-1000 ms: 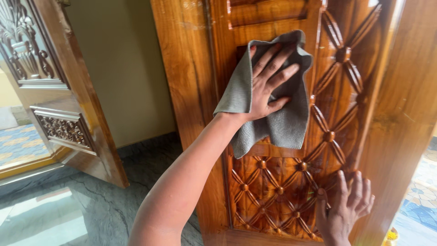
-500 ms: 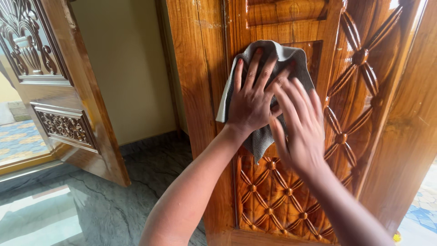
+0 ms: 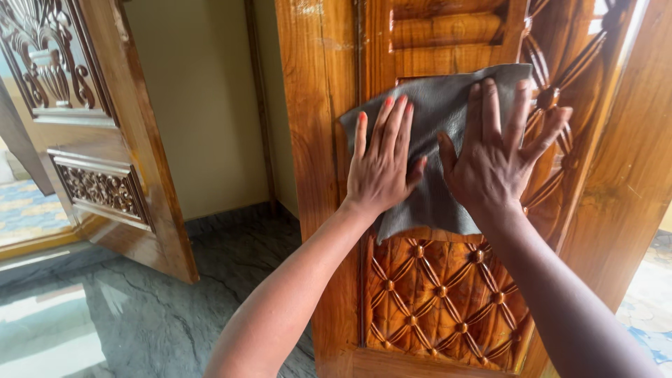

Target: The person wipes the surface of a wooden door with a cloth. They clean the carved details and flat surfaces of the door.

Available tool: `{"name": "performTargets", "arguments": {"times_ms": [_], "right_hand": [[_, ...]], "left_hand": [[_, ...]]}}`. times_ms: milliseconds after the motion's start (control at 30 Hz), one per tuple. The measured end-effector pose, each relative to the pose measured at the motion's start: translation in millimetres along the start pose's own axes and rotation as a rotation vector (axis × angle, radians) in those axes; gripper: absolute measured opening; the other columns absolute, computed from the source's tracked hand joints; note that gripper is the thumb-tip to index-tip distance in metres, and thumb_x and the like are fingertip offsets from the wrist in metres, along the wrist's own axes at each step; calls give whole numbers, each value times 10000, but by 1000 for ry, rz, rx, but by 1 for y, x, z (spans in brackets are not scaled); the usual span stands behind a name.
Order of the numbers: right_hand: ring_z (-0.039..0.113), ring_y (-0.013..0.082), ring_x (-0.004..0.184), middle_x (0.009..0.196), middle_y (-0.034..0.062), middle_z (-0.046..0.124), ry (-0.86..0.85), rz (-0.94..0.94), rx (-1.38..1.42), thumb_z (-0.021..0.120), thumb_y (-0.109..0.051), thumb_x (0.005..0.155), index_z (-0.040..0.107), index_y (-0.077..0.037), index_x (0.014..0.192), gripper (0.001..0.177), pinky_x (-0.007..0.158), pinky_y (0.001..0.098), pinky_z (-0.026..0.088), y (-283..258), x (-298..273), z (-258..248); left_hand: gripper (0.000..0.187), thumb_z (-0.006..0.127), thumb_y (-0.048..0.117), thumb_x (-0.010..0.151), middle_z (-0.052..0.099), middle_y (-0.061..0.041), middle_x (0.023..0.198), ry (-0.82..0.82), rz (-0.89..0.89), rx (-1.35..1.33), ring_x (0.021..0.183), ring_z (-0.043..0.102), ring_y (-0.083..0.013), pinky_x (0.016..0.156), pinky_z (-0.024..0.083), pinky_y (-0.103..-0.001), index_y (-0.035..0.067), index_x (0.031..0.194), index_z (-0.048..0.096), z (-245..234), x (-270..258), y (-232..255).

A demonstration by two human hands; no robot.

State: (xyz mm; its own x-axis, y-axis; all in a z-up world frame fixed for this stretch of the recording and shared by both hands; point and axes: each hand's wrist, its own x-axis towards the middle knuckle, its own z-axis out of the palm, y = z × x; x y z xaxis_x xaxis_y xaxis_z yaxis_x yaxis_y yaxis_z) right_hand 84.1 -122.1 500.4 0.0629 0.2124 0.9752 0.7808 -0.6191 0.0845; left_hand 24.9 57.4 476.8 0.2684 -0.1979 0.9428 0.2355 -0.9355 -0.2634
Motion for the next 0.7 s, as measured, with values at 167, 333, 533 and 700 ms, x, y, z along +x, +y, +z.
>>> {"name": "performTargets", "arguments": {"times_ms": [167, 333, 533, 700], "right_hand": [[140, 512, 1584, 1565, 339, 381, -111, 63, -63, 382, -556, 1149, 421, 98, 1551, 769, 1186, 756, -72, -3, 16, 17], [30, 622, 1546, 1568, 507, 190, -26, 29, 58, 422, -484, 1171, 320, 85, 1623, 734, 1285, 636, -45, -14, 18, 28], [-13, 457, 1579, 1710, 304, 39, -297, 189, 86, 343, -583, 1072, 192, -89, 1697, 810, 1245, 615, -64, -16, -3, 24], [-7, 432, 1599, 1729, 279, 52, -262, 145, 37, 298, -556, 1108, 183, 9, 1688, 819, 1282, 583, -49, -11, -50, 44]], "left_hand": [[805, 533, 484, 1031, 214, -110, 1703, -18, -9, 66, 1606, 119, -294, 1295, 46, -655, 56, 1635, 217, 0, 22, -8], [810, 574, 445, 1048, 135, -32, 1749, -59, -36, 216, 1639, 96, -258, 1323, 9, -644, 152, 1691, 178, -2, 17, -8], [801, 447, 587, 1091, 118, -23, 1754, -169, -65, 74, 1640, 116, -240, 1311, 12, -660, 132, 1689, 169, -1, -6, -1], [833, 381, 625, 1065, 146, -41, 1744, -200, -83, 43, 1624, 134, -222, 1274, -7, -658, 91, 1676, 190, 13, -43, 14]]}}
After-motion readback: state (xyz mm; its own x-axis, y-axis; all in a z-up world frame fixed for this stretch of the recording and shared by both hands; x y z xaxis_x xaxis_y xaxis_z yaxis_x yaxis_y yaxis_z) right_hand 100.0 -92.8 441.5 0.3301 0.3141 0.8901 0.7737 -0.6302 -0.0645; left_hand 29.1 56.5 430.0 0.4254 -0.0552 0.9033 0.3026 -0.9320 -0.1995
